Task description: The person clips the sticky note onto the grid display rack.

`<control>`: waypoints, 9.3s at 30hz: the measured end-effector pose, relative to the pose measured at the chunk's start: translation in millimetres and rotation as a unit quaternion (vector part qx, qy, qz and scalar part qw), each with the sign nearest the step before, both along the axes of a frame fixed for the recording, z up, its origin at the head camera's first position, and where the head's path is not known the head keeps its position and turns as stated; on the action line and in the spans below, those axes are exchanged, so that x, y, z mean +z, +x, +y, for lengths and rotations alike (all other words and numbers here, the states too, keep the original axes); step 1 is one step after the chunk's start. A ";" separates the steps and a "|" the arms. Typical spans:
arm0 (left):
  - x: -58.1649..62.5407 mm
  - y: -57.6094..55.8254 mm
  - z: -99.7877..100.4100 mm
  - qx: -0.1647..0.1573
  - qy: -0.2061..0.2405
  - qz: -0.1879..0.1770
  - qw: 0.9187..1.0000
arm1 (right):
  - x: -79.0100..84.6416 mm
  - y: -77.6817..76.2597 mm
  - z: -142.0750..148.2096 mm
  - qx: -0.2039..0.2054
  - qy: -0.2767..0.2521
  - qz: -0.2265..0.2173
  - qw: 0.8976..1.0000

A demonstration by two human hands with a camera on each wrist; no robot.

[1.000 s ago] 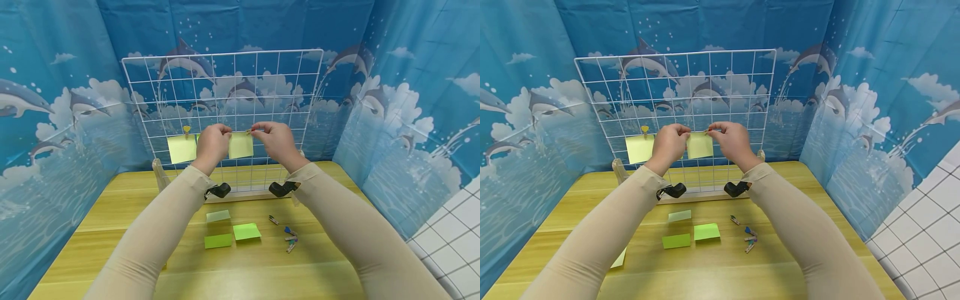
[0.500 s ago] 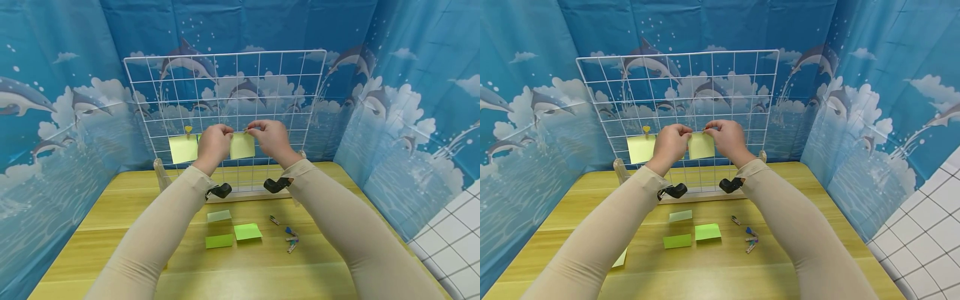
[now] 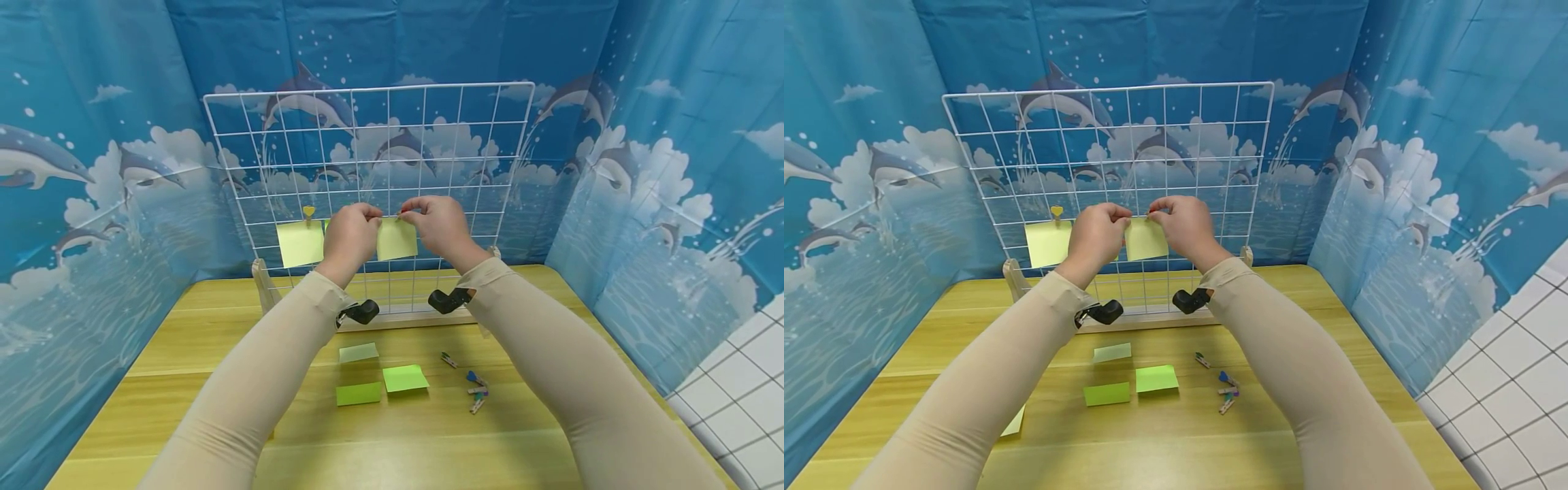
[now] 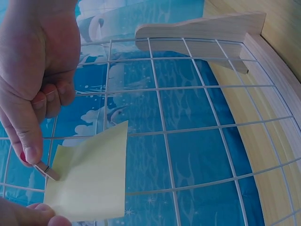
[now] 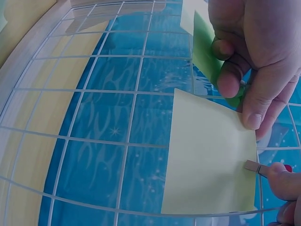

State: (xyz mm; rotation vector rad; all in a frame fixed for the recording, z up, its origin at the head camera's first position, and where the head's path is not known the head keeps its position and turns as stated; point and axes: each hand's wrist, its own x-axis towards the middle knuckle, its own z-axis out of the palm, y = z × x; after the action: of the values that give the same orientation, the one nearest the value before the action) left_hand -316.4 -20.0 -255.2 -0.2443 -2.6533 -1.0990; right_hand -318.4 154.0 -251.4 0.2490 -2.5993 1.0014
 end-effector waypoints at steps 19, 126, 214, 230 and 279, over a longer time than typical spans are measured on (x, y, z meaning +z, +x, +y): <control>0.2 0.6 -0.7 -0.007 -0.011 0.010 1.000 | 7.7 -0.7 -5.0 0.000 0.076 -0.006 0.997; -30.7 43.5 -85.4 -0.145 -0.124 0.175 0.966 | -6.2 18.8 1.8 0.044 0.062 -0.010 0.997; -134.0 84.5 -120.0 -0.164 -0.222 0.032 0.961 | -129.6 92.8 86.5 0.122 0.206 -0.037 0.970; -155.8 79.8 -119.7 -0.179 -0.233 -0.023 0.956 | -158.8 94.3 92.8 0.143 0.217 -0.073 0.963; -179.6 50.5 -119.7 -0.183 -0.254 -0.141 0.939 | -182.7 53.6 103.2 0.222 0.243 -0.208 0.921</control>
State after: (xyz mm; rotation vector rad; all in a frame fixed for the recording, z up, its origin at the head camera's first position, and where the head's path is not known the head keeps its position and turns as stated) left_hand -265.9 -139.7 -434.9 -0.7581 -3.2056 -0.5340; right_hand -264.8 257.2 -434.1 0.8674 -3.2479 0.5469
